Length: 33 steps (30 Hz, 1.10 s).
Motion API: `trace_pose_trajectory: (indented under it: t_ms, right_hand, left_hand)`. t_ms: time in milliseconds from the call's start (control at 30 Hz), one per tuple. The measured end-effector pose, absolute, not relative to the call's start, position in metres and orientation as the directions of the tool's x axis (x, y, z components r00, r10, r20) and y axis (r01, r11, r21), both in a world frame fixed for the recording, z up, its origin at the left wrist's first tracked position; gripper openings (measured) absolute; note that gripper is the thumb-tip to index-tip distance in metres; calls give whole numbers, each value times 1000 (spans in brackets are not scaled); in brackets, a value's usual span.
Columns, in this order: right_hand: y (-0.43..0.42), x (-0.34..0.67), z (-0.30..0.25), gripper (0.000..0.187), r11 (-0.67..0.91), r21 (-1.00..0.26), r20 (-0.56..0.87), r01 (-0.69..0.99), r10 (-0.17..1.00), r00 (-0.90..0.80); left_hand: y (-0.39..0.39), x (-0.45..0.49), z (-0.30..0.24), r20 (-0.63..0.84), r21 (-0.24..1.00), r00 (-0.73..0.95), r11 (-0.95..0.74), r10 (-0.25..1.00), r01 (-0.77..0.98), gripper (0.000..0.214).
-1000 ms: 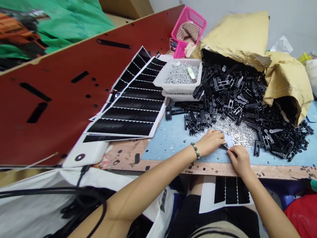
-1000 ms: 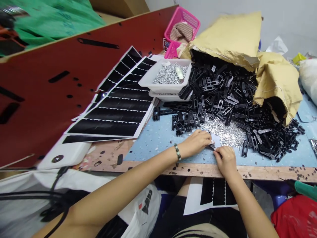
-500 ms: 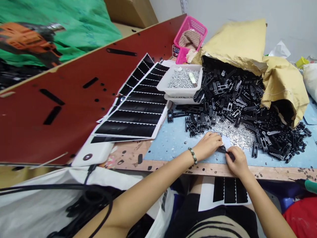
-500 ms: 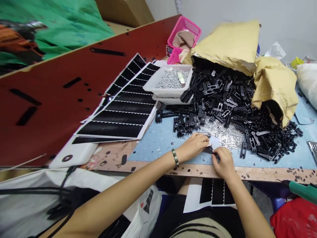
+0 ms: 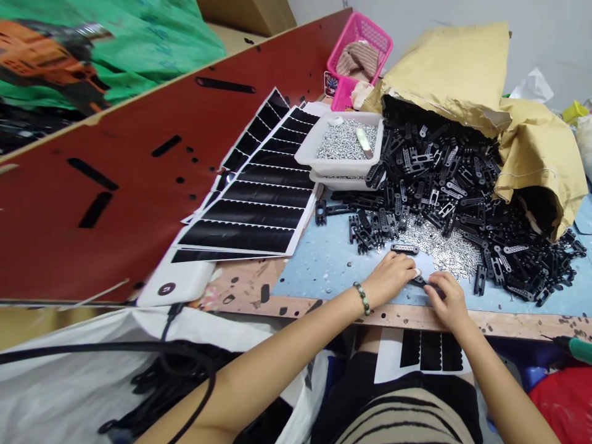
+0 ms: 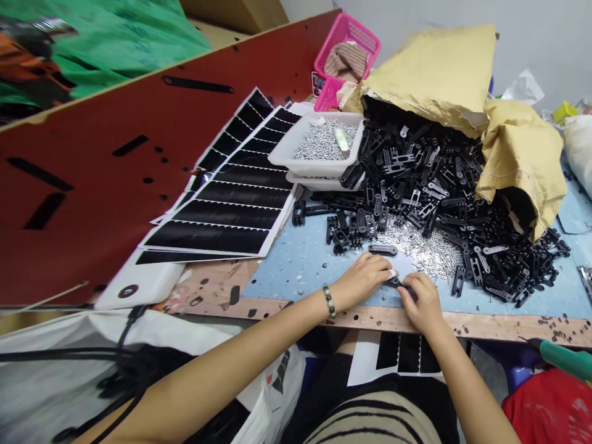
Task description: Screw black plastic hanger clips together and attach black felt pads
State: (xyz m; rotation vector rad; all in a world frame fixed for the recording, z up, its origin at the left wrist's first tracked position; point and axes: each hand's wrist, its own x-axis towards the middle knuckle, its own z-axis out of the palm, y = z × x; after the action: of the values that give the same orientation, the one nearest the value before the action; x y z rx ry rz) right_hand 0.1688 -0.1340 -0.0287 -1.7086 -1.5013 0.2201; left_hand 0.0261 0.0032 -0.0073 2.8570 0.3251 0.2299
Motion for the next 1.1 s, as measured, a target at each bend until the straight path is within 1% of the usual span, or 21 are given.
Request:
trace_pose_trajectory:
  t_ms: [67,100,167,233,267,333,400,433,467,533,567,600,667,700,733,767,867,1000,1067,1100]
  right_hand:
    - [-112,172,-22,17,38,-664,398,747,864,310]
    - [-99,174,-18,21,24,-639,395,769,868,302]
    - [-73,177,-12,24,3,-561,337,828,915,224]
    - [-56,178,-10,21,-4,-509,258,861,953,157]
    - [-52,177,-9,20,-13,-522,243,853,956,163]
    - [-55,173,-10,18,-30,-631,270,775,928,256]
    - [-63,165,-9,19,24,-756,305,654,897,319]
    - [-68,162,-9,19,71,-790,314,609,900,302]
    - [-71,161,-7,19,105,-797,316,595,912,262]
    - [-75,175,-1,16,91,-761,307,642,923,233]
    - [-77,190,4,16,33,-729,303,684,911,279]
    - [-79,212,8,17,-55,-701,307,711,877,370]
    - [-83,264,17,27,-209,-673,326,709,777,538]
    - [-85,290,21,28,-305,-646,321,699,724,611]
    - [-86,314,23,27,-379,-617,301,690,696,651]
    - [-86,334,24,24,-404,-599,285,691,698,656]
    - [-83,364,23,21,-425,-552,237,718,745,623]
    - [-85,355,29,18,-406,-527,235,747,775,587]
    - [-91,336,37,23,-362,-548,249,754,790,560]
    - [-93,322,41,25,-307,-570,259,762,813,521]
  left_hand:
    - [-2,24,-8,131,277,954,-934,271,227,17]
    - [-5,22,-8,126,286,948,-926,291,247,17]
    - [-10,16,-5,116,315,936,-906,332,282,15]
    - [-11,8,1,145,377,915,-876,377,301,11]
    - [-10,4,4,181,433,890,-847,418,310,12]
    - [-6,-1,10,235,597,797,-729,557,334,22]
    - [2,2,16,182,777,697,-535,694,330,32]
    - [7,6,18,134,843,676,-443,724,307,35]
    - [11,12,21,95,888,678,-370,729,273,37]
    - [18,24,28,57,945,700,-264,712,192,39]
    - [21,29,31,43,963,702,-217,711,161,40]
    - [25,33,35,21,974,696,-172,718,148,41]
    - [31,36,40,-36,980,670,-104,742,168,41]
    - [34,36,41,-58,977,657,-91,752,191,39]
    - [36,36,41,-73,972,649,-90,758,215,37]
    - [38,36,40,-84,967,648,-96,757,237,34]
    - [41,38,34,-116,955,686,-111,718,277,32]
    - [41,43,29,-155,954,733,-92,662,286,35]
    - [38,46,31,-166,946,746,-110,645,305,33]
    - [36,48,34,-156,939,751,-140,641,315,32]
